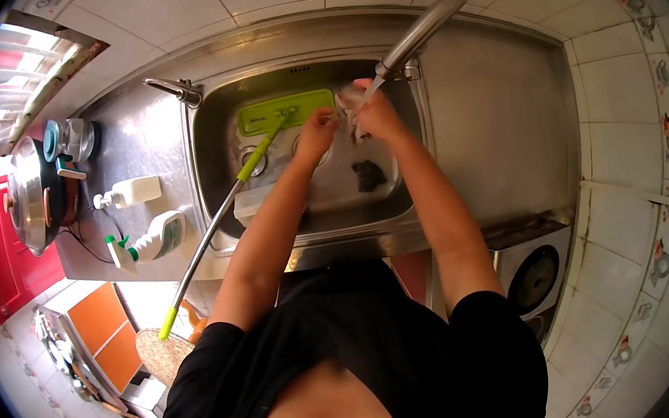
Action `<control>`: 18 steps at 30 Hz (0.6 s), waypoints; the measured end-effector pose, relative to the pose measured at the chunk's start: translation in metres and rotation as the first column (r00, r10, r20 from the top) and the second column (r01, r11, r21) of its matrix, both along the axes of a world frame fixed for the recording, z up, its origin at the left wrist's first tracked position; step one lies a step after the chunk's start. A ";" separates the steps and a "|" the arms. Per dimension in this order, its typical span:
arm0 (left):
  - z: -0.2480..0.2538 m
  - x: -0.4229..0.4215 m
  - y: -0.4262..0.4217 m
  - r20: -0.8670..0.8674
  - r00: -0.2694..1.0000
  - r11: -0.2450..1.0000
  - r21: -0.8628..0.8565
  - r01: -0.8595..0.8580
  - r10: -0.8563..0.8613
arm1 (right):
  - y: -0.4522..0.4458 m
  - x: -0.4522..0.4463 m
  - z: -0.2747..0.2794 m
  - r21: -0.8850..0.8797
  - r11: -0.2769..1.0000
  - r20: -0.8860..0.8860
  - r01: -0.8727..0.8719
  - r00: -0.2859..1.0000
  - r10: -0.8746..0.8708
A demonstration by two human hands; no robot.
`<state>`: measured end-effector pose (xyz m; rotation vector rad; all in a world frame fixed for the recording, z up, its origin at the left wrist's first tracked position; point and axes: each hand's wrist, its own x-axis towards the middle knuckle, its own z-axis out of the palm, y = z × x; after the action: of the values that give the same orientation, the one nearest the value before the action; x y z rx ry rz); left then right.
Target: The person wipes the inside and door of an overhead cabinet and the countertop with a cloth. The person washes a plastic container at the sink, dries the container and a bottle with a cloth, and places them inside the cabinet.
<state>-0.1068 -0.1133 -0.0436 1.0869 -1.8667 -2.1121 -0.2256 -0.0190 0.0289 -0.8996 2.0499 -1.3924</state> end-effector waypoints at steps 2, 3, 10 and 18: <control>0.017 0.000 0.002 0.105 0.989 0.964 0.233 -0.128 0.106 | -0.002 -0.002 0.007 0.121 0.993 0.044 -0.011 0.999 0.006; 0.037 -0.001 0.006 0.175 0.975 0.924 0.332 -0.190 0.137 | -0.004 -0.001 0.022 0.219 0.975 0.040 -0.035 0.999 0.027; 0.019 -0.020 0.009 -0.072 0.971 0.418 0.908 -0.032 0.230 | -0.006 0.020 0.007 0.031 0.975 0.510 0.221 0.835 -0.206; 0.044 -0.018 0.008 -0.094 0.930 0.413 0.908 -0.066 0.356 | 0.015 -0.012 -0.011 0.180 0.956 0.791 0.233 0.543 -0.281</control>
<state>-0.1246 -0.1052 0.0003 0.9596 -0.2768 -2.9062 -0.2378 -0.0036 0.0177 0.1445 1.4756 -1.4925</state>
